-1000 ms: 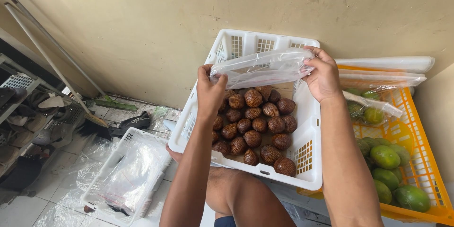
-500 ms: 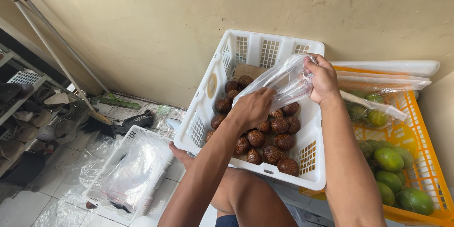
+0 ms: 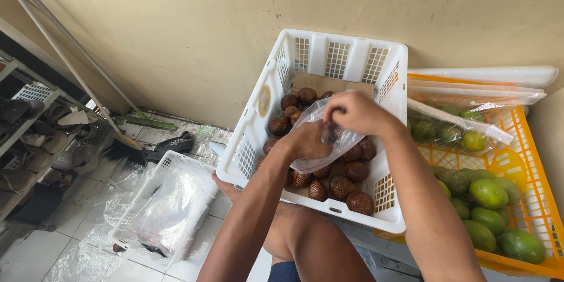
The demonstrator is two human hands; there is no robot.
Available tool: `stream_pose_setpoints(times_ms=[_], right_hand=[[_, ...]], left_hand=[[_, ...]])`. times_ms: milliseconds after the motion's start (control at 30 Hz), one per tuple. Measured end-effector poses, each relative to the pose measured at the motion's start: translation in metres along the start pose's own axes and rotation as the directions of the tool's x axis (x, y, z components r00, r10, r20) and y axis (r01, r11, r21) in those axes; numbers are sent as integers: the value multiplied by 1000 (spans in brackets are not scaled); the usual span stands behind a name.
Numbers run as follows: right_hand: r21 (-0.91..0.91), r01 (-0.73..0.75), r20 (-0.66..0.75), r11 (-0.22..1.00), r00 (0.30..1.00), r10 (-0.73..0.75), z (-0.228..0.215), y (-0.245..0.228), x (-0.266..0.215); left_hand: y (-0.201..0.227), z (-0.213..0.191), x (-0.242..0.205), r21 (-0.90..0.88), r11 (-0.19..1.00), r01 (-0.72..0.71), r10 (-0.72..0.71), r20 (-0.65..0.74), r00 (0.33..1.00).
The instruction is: The person places green citrus fruits into a clear plastic bag held over a white crate containing brown spiky fruits. The person then seals the bag and places it into an orange crate.
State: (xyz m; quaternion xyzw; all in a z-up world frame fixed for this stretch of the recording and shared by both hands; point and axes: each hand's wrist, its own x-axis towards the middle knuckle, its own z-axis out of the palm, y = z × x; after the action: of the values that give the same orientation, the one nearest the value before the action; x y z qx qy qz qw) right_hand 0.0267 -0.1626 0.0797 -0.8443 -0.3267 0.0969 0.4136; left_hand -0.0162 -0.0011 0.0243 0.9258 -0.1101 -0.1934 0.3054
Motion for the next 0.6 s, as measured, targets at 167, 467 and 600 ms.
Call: stream_pose_setpoints(times_ms=[167,467,600], right_hand=[[-359,-263,360,895,846,393,5,40,13],[-640,-37,479,767,761,437,44,48,1],[-772,-43,352,635,802,483,83,101,22]], left_hand=[[18,-14,-21,155,985,77,-104,172,980],[23,-15,-28,266,954,139,-212,269,940],[32,-24,-30,144,986,83,-110,188,976]])
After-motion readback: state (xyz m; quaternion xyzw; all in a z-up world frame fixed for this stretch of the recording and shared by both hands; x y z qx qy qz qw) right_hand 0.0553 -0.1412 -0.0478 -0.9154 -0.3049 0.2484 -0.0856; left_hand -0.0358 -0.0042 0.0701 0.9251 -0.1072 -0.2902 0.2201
